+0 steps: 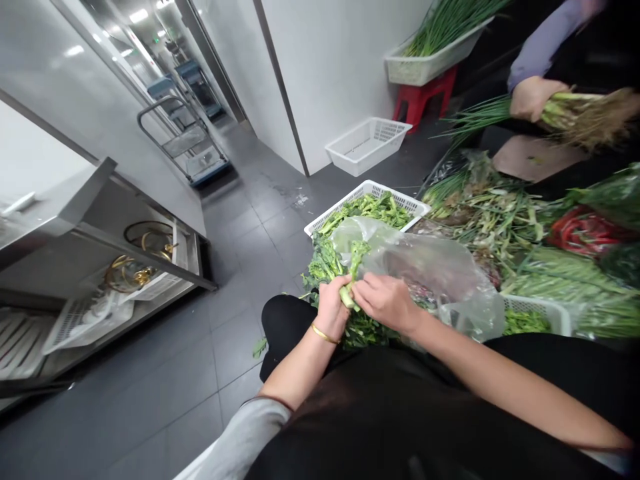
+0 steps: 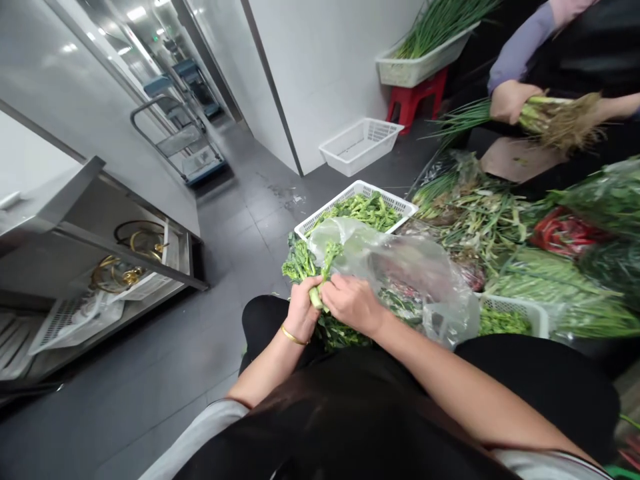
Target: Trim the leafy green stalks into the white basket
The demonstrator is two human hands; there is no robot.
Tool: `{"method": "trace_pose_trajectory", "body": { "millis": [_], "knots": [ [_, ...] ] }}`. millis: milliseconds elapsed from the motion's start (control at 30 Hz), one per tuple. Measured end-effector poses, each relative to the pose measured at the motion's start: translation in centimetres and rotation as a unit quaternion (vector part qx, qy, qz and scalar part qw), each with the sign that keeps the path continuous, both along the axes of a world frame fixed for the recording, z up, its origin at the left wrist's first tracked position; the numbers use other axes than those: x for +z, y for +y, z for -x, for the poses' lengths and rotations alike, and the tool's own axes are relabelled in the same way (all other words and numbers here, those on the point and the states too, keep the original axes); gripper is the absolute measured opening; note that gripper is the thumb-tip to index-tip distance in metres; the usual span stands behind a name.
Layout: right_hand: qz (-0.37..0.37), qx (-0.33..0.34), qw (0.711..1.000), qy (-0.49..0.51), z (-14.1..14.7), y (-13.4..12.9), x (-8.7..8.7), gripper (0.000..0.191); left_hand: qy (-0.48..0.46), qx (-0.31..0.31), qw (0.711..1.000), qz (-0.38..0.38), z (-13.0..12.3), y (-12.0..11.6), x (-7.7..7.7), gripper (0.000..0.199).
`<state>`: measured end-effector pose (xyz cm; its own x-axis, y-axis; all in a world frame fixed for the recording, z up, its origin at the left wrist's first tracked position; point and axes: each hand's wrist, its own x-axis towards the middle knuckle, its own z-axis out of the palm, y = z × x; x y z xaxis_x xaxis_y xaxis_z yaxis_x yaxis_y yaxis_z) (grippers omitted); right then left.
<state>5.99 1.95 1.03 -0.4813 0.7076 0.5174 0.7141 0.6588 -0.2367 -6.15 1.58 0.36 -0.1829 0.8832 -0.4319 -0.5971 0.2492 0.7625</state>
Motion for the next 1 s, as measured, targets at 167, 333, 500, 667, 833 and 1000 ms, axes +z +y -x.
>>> {"method": "trace_pose_trajectory", "body": {
  "millis": [167, 333, 500, 667, 833, 1000],
  "knots": [
    [0.165, -0.048, 0.982, 0.076, -3.5, 1.3, 0.4, 0.035, 0.029, -0.005, 0.997, -0.069, 0.2, -0.6, -0.4, 0.019],
    [0.219, -0.088, 0.966, 0.104, -1.6, 3.1, 0.3, 0.041, 0.031, -0.015, 0.997, -0.071, -0.6, -0.7, -0.4, 0.018],
    [0.18, 0.001, 0.984, -0.008, -1.2, -0.5, -1.0, 0.041, 0.01, 0.034, 0.996, -0.083, -0.1, -0.2, -0.8, 0.019],
    [0.383, -0.089, 0.919, 0.038, -4.4, 2.6, -0.4, 0.052, 0.084, 0.015, 0.993, -0.083, 0.0, -0.8, -1.0, 0.024],
    [0.544, 0.13, 0.716, 0.418, -2.1, 4.9, -0.8, 0.051, -0.074, -0.172, 0.982, -0.024, 1.3, -0.7, -0.1, 0.025],
    [0.513, 0.116, 0.678, 0.514, -1.3, 4.4, -1.8, 0.04, -0.114, -0.237, 0.965, 0.016, 2.0, -0.7, -0.2, 0.028]
  ]
}}
